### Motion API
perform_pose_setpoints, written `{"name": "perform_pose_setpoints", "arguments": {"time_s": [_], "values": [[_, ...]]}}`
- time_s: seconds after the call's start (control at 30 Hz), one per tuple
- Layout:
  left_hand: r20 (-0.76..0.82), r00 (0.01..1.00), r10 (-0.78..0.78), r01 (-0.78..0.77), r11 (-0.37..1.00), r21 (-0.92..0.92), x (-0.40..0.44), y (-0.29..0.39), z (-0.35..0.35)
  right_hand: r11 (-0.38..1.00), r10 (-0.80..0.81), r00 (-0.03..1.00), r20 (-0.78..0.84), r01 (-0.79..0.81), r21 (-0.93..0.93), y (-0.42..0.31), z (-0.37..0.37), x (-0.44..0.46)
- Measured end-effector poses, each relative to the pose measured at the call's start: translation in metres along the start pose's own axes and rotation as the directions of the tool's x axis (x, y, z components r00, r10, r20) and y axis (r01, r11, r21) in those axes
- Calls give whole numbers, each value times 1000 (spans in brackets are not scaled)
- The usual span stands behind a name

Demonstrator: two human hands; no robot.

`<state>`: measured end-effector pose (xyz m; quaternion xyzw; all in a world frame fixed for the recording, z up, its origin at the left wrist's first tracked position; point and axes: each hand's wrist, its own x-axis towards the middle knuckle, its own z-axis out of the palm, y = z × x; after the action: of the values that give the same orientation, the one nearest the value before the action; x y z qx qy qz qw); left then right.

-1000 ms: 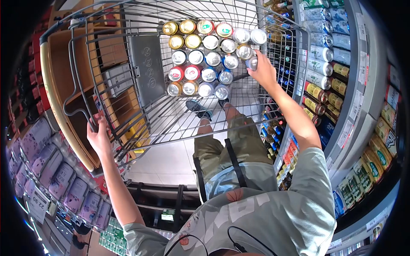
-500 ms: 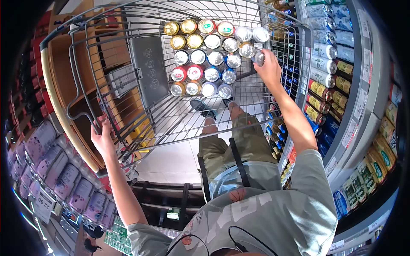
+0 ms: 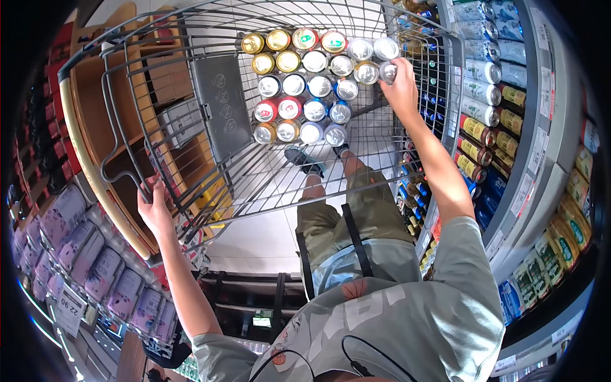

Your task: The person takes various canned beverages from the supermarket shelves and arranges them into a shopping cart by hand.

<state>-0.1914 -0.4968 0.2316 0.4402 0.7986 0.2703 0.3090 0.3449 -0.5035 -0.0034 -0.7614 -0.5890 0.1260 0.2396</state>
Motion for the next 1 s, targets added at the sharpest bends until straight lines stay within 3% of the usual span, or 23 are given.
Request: {"name": "perform_pose_setpoints", "arguments": {"time_s": [0.5,0.57,0.7,0.77,0.83,0.9,0.97,1.0], "values": [[8,998,-63,63,998,-29,-8,17,3,999,17,1000,-10,-16,46,1,-18,-27],[16,1000,26,-26,1000,-4,2,-7,-3,999,36,999,-9,-35,30,-3,-30,-41],[83,996,-21,31,992,-124,1,-2,-3,993,56,997,-58,-50,106,-24,-69,-82],[74,990,119,-108,984,-144,11,-19,-2,995,19,992,-123,-7,100,-27,-84,-113],[117,991,61,-37,979,-203,18,-28,-2,979,158,987,-34,-152,137,-51,-119,-138],[179,982,58,-15,972,-233,27,-35,-4,985,125,990,-63,-116,125,-65,-152,-164],[284,955,-84,191,908,-373,29,-32,-6,990,70,984,-166,-48,132,-78,-185,-190],[285,953,-104,210,903,-374,27,-27,-6,967,194,972,-134,-167,193,-95,-212,-201]]}}
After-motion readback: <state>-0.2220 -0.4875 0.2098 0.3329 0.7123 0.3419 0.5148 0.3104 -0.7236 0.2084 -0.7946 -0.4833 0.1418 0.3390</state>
